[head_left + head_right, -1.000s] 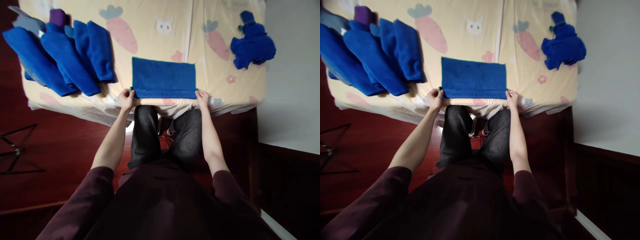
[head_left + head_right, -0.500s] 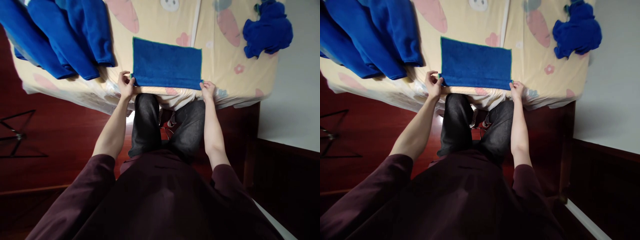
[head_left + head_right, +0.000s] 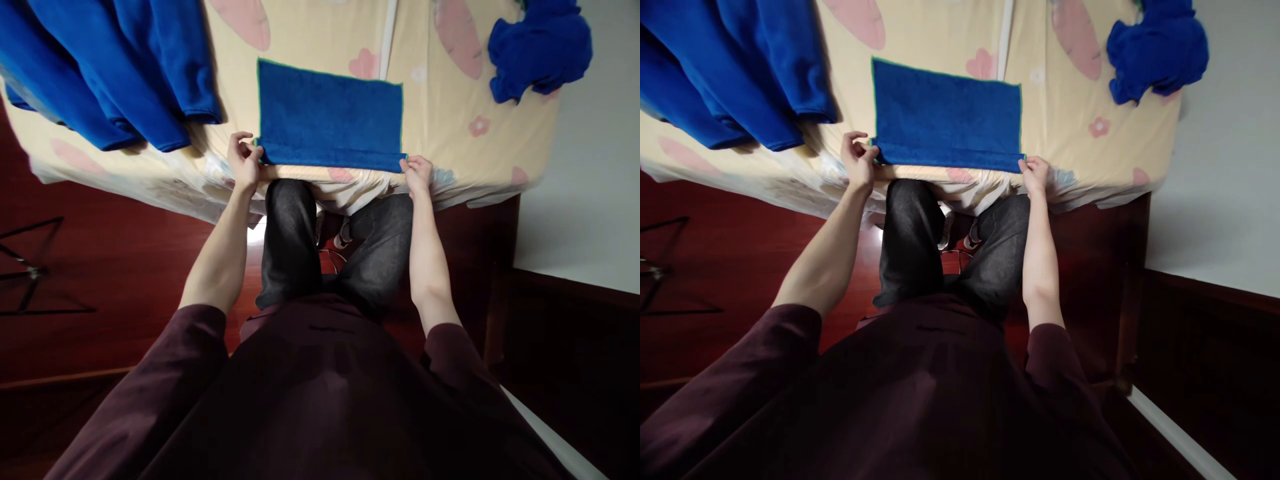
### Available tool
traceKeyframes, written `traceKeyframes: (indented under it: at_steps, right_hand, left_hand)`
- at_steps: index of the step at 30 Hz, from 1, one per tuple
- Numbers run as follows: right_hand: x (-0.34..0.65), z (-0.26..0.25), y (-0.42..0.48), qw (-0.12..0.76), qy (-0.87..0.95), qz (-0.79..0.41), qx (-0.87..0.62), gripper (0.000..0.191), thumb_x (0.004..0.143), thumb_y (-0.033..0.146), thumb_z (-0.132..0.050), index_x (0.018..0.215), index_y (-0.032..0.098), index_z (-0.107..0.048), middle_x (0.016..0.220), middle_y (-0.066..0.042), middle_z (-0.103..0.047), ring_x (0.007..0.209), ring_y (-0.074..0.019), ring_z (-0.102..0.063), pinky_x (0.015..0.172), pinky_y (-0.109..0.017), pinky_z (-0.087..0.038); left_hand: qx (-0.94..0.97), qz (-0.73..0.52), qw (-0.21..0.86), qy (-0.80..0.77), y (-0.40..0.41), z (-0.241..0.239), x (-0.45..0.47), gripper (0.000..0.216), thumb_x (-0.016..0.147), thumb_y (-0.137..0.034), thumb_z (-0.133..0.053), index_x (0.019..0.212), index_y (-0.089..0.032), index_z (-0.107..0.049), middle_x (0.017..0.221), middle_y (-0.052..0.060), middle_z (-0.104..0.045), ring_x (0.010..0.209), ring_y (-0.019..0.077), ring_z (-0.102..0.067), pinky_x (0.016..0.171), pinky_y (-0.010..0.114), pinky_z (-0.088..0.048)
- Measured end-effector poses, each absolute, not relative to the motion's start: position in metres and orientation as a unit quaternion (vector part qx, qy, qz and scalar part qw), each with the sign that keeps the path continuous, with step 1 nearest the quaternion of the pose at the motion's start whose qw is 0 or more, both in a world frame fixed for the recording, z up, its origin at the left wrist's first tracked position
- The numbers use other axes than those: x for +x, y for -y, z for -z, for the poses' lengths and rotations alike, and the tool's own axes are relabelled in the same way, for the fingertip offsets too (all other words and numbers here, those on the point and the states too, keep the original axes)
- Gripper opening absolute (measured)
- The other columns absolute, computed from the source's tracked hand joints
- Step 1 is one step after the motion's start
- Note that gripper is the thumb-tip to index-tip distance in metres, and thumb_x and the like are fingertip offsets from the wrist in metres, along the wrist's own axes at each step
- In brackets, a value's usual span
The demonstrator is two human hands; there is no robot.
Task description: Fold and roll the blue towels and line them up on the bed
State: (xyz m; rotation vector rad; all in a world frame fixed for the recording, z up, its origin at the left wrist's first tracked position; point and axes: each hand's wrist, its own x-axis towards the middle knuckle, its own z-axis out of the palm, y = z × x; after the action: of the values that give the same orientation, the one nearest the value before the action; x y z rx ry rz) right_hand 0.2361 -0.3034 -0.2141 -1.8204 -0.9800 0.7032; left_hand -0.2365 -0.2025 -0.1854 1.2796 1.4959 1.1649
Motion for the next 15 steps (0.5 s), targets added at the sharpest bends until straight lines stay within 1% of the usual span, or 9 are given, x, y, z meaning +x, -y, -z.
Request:
traceKeyframes:
  at_steps: [2,3,5,8,10,12,15]
  right_hand:
    - [0.234,0.211,0.304,0.451,0.417,-0.273,-0.741,0.055,0.082,0.074,-0.082,0.086,0.022,-0.064,0.086,-0.005,-0.074,0.093,-0.0258,-0.078,0.097,-0.050,-0.067]
    - [0.233,0.210,0.304,0.445,0.426,-0.265,-0.742,0.053,0.084,0.073,-0.081,0.087,0.022,-0.065,0.086,-0.005,-0.074,0.092,-0.0258,-0.078,0.097,-0.050,-0.067]
    - [0.231,0.208,0.306,0.432,0.449,-0.243,-0.744,0.049,0.088,0.069,-0.079,0.090,0.022,-0.067,0.085,-0.004,-0.073,0.092,-0.0260,-0.078,0.096,-0.051,-0.067]
    - [0.232,0.208,0.306,0.401,0.490,-0.210,-0.745,0.039,0.094,0.061,-0.076,0.096,0.022,-0.070,0.088,-0.004,-0.073,0.096,-0.0261,-0.078,0.097,-0.051,-0.066]
    - [0.233,0.209,0.306,0.365,0.502,-0.200,-0.758,0.032,0.097,0.054,-0.076,0.100,0.023,-0.070,0.093,-0.005,-0.073,0.099,-0.0264,-0.077,0.101,-0.052,-0.064]
    - [0.232,0.206,0.305,0.330,0.498,-0.186,-0.780,0.027,0.098,0.048,-0.075,0.106,0.023,-0.069,0.100,-0.006,-0.073,0.103,-0.0277,-0.076,0.108,-0.058,-0.061]
    - [0.226,0.194,0.308,0.318,0.514,-0.148,-0.783,0.027,0.099,0.041,-0.075,0.118,0.023,-0.068,0.121,-0.010,-0.071,0.120,-0.0321,-0.072,0.116,-0.066,-0.054]
  left_hand:
    - [0.514,-0.481,0.375,-0.602,0.203,0.191,-0.236,0.043,0.080,-0.051,-0.086,0.093,-0.025,-0.054,0.070,-0.004,-0.048,0.076,0.0178,-0.061,0.070,0.033,-0.043]
    - [0.520,-0.483,0.364,-0.603,0.204,0.194,-0.236,0.041,0.078,-0.048,-0.087,0.095,-0.026,-0.056,0.072,-0.003,-0.051,0.076,0.0197,-0.060,0.071,0.034,-0.045]
    - [0.533,-0.476,0.363,-0.598,0.204,0.200,-0.237,0.037,0.077,-0.042,-0.085,0.097,-0.026,-0.058,0.078,-0.001,-0.055,0.081,0.0217,-0.062,0.074,0.035,-0.048]
    - [0.545,-0.467,0.363,-0.595,0.204,0.209,-0.239,0.037,0.078,-0.040,-0.085,0.101,-0.026,-0.060,0.084,0.001,-0.059,0.087,0.0234,-0.065,0.079,0.036,-0.052]
    - [0.553,-0.463,0.348,-0.599,0.204,0.212,-0.241,0.037,0.079,-0.040,-0.085,0.103,-0.025,-0.061,0.089,0.003,-0.061,0.092,0.0244,-0.067,0.084,0.038,-0.055]
    - [0.565,-0.458,0.336,-0.599,0.204,0.214,-0.243,0.038,0.080,-0.040,-0.085,0.105,-0.024,-0.063,0.096,0.005,-0.064,0.099,0.0260,-0.068,0.091,0.041,-0.058]
    - [0.588,-0.452,0.315,-0.593,0.205,0.211,-0.245,0.037,0.080,-0.041,-0.085,0.106,-0.023,-0.065,0.112,0.009,-0.067,0.112,0.0297,-0.069,0.100,0.046,-0.059]
